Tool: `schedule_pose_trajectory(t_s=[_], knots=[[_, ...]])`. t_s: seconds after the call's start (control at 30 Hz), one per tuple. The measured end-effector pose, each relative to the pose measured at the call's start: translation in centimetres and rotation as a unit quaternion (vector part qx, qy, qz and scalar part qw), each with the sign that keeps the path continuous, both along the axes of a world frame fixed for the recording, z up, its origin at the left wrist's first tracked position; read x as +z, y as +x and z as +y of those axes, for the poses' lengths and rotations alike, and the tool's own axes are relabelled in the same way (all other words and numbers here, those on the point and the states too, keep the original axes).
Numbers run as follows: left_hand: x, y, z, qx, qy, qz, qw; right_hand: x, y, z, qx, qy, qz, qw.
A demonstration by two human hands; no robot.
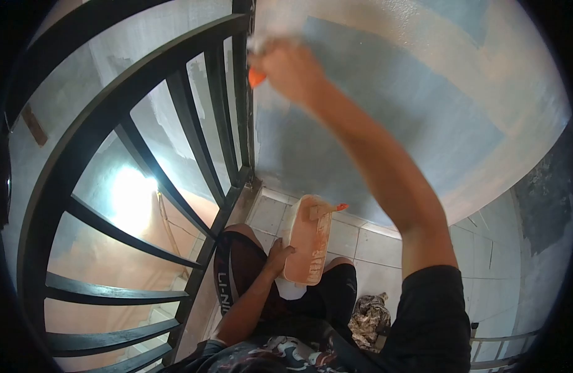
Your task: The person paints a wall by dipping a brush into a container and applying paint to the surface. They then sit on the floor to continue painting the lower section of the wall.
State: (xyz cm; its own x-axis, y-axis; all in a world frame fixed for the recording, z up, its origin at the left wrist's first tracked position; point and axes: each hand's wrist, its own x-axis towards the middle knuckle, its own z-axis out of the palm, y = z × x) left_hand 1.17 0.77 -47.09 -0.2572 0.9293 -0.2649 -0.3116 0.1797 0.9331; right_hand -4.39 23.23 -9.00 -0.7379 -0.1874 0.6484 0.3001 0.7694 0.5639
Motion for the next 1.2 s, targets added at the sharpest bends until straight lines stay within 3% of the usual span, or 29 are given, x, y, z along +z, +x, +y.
schedule_pose_trajectory(t_s=[0.1, 0.17, 0.33, 0.43, 0.47, 0.53, 0.6, 0.7, 0.77, 0.9, 0.97, 1.03, 1.07, 1.13, 1.17, 1.2], knots=[[1.4, -0.2, -0.3, -0.015, -0.011, 0.002, 1.000, 4.1, 0.3, -1.9, -0.068, -0.050, 0.020, 0.996], [0.1, 0.1, 0.1, -0.005, -0.008, 0.000, 1.000, 4.2, 0.1, -2.1, -0.062, 0.002, 0.048, 0.997], [-1.3, 0.5, 0.3, 0.020, 0.017, -0.001, 1.000, -10.3, 0.3, -0.9, -0.096, 0.077, -0.109, 0.986], [-3.1, 0.6, 0.2, 0.042, 0.013, 0.013, 0.999, -17.2, 2.2, -2.2, 0.010, -0.081, -0.211, 0.974], [-2.0, 0.5, -0.2, 0.037, 0.020, 0.002, 0.999, -16.7, 2.3, -2.6, 0.007, -0.075, -0.206, 0.976], [-2.4, 0.5, 0.2, 0.029, 0.033, -0.008, 0.999, -14.8, 2.6, -3.4, -0.025, -0.201, -0.245, 0.948], [-4.6, 0.5, 0.8, 0.013, 0.037, -0.070, 0.997, -11.1, 2.3, -2.0, -0.064, -0.173, -0.211, 0.960], [-2.0, 0.5, 0.2, 0.022, 0.021, -0.060, 0.998, -2.1, 3.4, -2.0, -0.045, -0.058, -0.058, 0.996], [-4.4, 0.5, 1.0, 0.011, 0.031, -0.067, 0.997, 2.9, 4.0, -2.8, -0.027, -0.010, 0.024, 0.999], [-5.8, 1.0, 1.1, 0.008, 0.030, -0.088, 0.996, 3.9, 4.5, -2.2, -0.053, 0.010, 0.046, 0.997], [-5.7, 0.8, 1.0, -0.004, 0.025, -0.067, 0.997, -1.1, 4.4, 0.1, -0.031, 0.052, 0.022, 0.998], [-4.8, 0.7, 0.9, -0.016, 0.022, -0.045, 0.999, -7.9, 4.9, 0.3, -0.089, 0.120, -0.062, 0.987], [-4.5, 0.6, 0.5, -0.014, 0.015, -0.041, 0.999, -11.5, 5.4, 0.3, -0.064, 0.085, -0.157, 0.982], [-3.9, 0.7, 0.4, -0.010, 0.018, -0.034, 0.999, -15.9, 6.6, -1.9, -0.031, -0.065, -0.205, 0.976], [-4.0, 0.8, 0.2, 0.006, 0.004, -0.030, 1.000, -16.5, 6.8, -2.3, -0.021, -0.134, -0.230, 0.964], [-3.7, 0.7, 0.3, 0.022, -0.007, -0.027, 0.999, -15.5, 6.6, -2.1, -0.021, -0.125, -0.226, 0.966]])
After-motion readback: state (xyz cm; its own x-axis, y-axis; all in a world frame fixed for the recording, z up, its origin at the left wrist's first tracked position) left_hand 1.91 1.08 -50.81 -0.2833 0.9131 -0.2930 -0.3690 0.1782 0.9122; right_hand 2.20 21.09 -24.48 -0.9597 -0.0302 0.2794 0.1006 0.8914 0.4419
